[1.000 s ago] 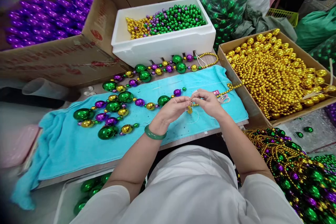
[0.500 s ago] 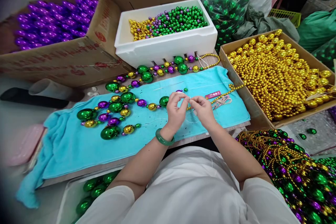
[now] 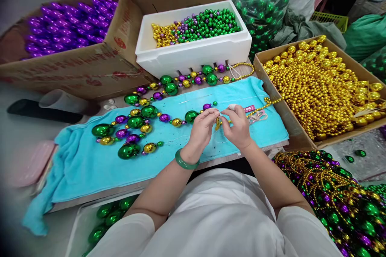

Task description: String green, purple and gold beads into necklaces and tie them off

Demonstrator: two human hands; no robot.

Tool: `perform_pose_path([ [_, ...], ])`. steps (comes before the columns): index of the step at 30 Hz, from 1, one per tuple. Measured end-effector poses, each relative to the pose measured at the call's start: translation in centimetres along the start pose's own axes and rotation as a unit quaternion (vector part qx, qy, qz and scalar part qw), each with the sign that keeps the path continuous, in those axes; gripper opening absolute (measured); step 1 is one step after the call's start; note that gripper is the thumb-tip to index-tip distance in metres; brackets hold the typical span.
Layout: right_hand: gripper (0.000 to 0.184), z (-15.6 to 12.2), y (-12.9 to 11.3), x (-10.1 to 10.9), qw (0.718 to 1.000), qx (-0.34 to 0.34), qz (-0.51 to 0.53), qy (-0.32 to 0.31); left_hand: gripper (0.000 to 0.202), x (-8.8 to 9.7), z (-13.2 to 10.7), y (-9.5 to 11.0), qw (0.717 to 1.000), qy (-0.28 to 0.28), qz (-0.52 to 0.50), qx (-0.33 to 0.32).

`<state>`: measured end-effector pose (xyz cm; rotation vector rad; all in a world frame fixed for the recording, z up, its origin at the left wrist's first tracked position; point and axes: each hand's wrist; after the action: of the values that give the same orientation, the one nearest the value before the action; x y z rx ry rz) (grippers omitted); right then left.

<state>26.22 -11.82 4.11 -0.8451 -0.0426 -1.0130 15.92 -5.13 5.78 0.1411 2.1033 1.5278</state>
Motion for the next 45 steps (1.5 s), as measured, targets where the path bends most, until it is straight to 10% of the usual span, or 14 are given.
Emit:
perform_pose_path([
  [8,0.009,0.1,0.1,0.2,0.999,-0.004,0.044,0.01,0.015,0.1,-0.2,0.4,0.997,-0.019,-0.011,0.071],
  [19,0.011,1.3,2.3,1.6,0.983,-0.15,0.093,0.048,0.012,2.2,-0.2,0.5,0.968,-0.014,0.247,-0.044],
  [25,0.011,1.9,4.1,4.3,0.978,-0.071,0.101,-0.168,0.015,4.9,-1.1,3.0,0.974,-0.044,0.223,-0.004],
  [31,0.018,0.4,8.5,6.2,0.933,-0.033,-0.188,-0.305,0.02,9.2,-1.9,4.3,0.984,0.042,0.161,0.061],
  [37,0.022,-0.5,9.7,6.0,0.912,-0.02,-0.266,-0.311,0.03,11.3,-3.0,3.7,0.982,0.112,0.04,0.146],
  [45,0.027,0.5,10.1,7.8,0.931,-0.042,-0.167,-0.322,0.02,12.2,-4.8,8.6,0.983,0.142,0.081,0.081],
])
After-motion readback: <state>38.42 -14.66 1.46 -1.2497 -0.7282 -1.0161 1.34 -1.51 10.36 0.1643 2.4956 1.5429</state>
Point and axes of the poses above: each hand's wrist, its own z-axis towards the middle knuckle, its own x-axis out of the back of the hand, y = z × x, and after that the axes turned 4 degrees about x, right-handed
